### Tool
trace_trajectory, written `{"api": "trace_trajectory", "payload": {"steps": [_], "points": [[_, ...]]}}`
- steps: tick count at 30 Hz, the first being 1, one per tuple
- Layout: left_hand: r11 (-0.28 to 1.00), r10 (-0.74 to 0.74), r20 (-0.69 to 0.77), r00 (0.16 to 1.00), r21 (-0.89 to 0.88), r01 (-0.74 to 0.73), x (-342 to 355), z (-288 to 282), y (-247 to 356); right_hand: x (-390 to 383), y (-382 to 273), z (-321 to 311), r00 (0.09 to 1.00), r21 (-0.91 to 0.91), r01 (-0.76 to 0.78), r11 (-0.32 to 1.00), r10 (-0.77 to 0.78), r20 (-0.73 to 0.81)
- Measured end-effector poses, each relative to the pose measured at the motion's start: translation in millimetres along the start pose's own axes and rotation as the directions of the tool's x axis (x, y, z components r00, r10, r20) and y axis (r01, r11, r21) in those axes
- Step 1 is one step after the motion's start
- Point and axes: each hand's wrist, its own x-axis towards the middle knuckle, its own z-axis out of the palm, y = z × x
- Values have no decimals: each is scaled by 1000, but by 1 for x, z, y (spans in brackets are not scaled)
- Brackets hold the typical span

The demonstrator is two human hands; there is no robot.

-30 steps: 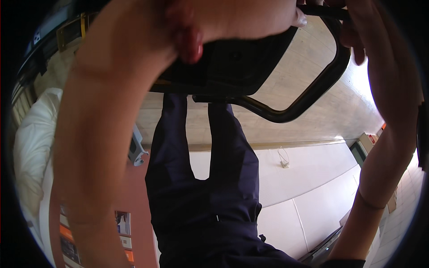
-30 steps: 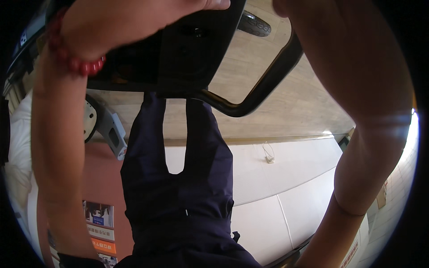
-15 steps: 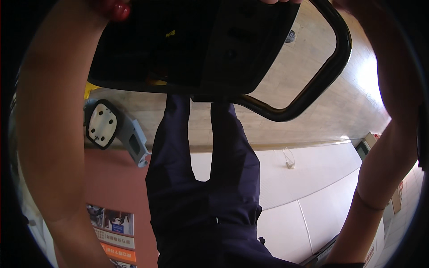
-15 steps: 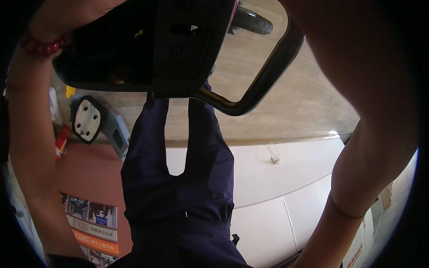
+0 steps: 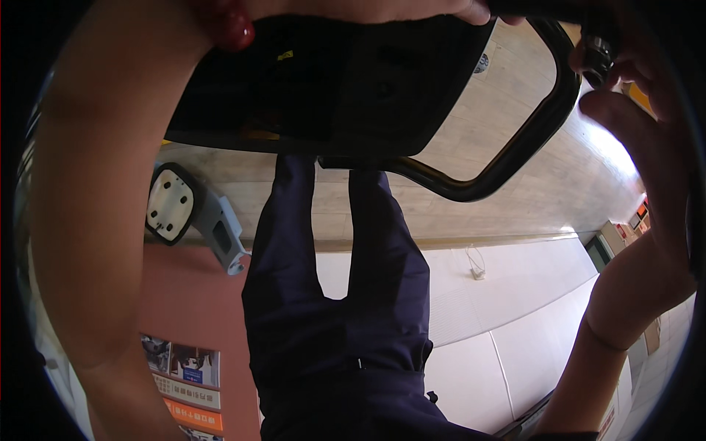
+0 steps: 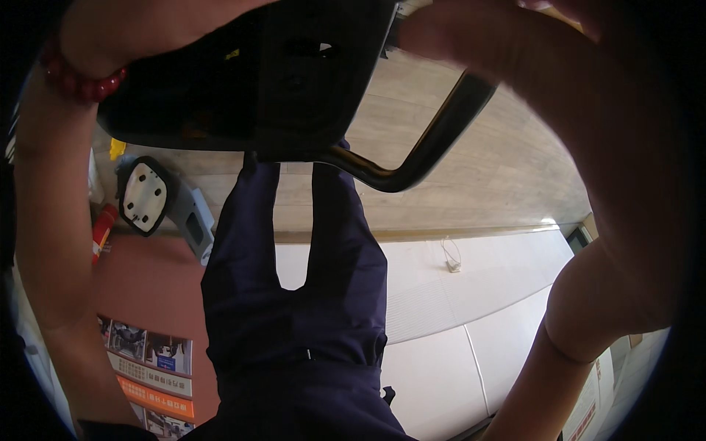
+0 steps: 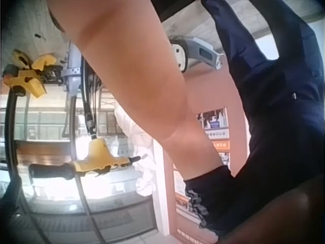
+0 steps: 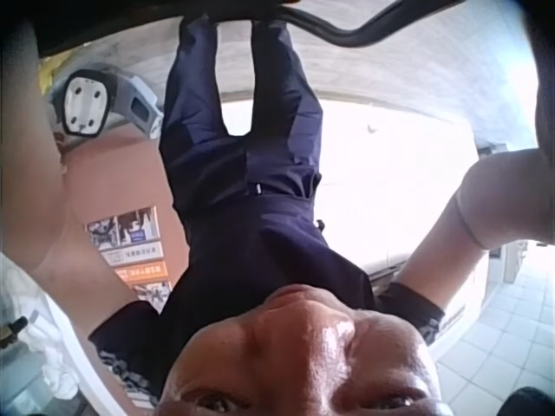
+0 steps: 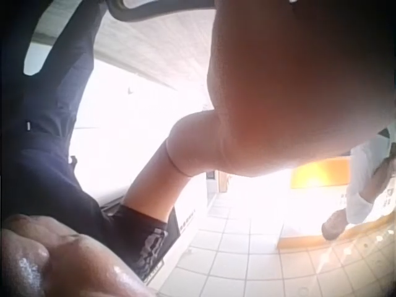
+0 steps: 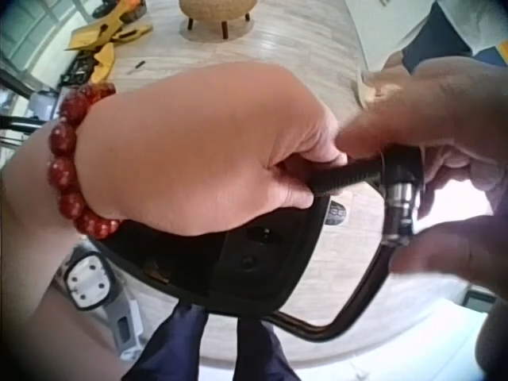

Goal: The person is disassembling or repairing a component of a yellow motorcycle using a small screwdriver-like tool.

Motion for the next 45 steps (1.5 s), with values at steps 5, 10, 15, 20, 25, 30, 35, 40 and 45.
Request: {"api": "trace_trajectory", "payload": {"steps": [5,10,15,20,25,30,35,40,45], "points": [[992,28,44,999,-125,-23,6,12,-2,-6,-3,3,999,-39,-4,999,2,-49],[967,77,7,997,-245,-73,12,17,-9,-3,-1,4,995,-57,-40,998,35,-90],[979,204,-112,973,34,-201,12,17,-13,13,-4,1,992,-45,-78,996,73,-104],[971,68,-63,996,233,-52,0,13,-6,13,-7,5,984,-81,-96,992,83,-159],[981,43,158,986,-193,-12,6,-3,-9,9,-17,9,987,-152,-126,980,108,-123],[998,23,69,997,57,-27,8,-2,-9,10,-26,6,989,-210,60,976,-87,-120],[997,-45,198,979,64,33,19,-5,0,12,-24,1,986,-292,104,951,-137,-94],[972,146,12,989,-188,-141,-2,11,-9,18,-30,-5,961,-13,-278,961,278,-9],[994,-28,171,985,-98,46,11,0,-5,26,-27,2,961,172,-257,951,271,-60]]}}
